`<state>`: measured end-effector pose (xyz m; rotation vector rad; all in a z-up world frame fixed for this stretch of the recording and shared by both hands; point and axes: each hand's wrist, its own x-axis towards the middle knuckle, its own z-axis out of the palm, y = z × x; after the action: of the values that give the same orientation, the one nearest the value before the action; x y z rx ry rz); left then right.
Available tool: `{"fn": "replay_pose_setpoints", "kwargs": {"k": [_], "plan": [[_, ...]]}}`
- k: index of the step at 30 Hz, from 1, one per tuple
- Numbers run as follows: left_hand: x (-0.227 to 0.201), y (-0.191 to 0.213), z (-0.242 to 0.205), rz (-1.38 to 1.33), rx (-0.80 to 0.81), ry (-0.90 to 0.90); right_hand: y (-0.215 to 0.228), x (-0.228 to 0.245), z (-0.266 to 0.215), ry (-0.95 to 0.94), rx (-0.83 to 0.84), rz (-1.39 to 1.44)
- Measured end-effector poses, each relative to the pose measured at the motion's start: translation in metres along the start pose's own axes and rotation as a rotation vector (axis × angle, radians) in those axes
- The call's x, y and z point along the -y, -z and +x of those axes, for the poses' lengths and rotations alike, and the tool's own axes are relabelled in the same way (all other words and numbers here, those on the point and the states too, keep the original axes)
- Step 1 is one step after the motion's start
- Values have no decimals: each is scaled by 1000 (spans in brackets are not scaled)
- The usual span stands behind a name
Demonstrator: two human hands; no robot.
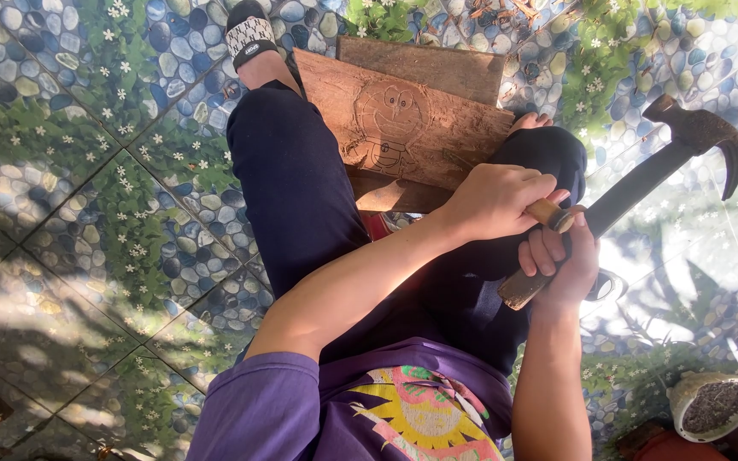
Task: Carving a cartoon character into a wooden block using a hammer and a chisel
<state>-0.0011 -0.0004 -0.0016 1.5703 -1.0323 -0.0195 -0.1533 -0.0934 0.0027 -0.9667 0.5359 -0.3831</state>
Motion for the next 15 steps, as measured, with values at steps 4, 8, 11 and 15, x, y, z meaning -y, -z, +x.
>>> {"fn": "replay_pose_setpoints", "kwargs": {"k": [4,8,11,15], "plan": [[0,0,-1,17,13,19,-2,1,1,3,6,2],[-2,-2,-2,53,24,23,-9,5,1,-11,8,13],[-3,-2,1,48,24,56,-9,6,1,-21,12,13],[-3,-1,12,9,47,194,-11,7,1,-51,22,16]]}}
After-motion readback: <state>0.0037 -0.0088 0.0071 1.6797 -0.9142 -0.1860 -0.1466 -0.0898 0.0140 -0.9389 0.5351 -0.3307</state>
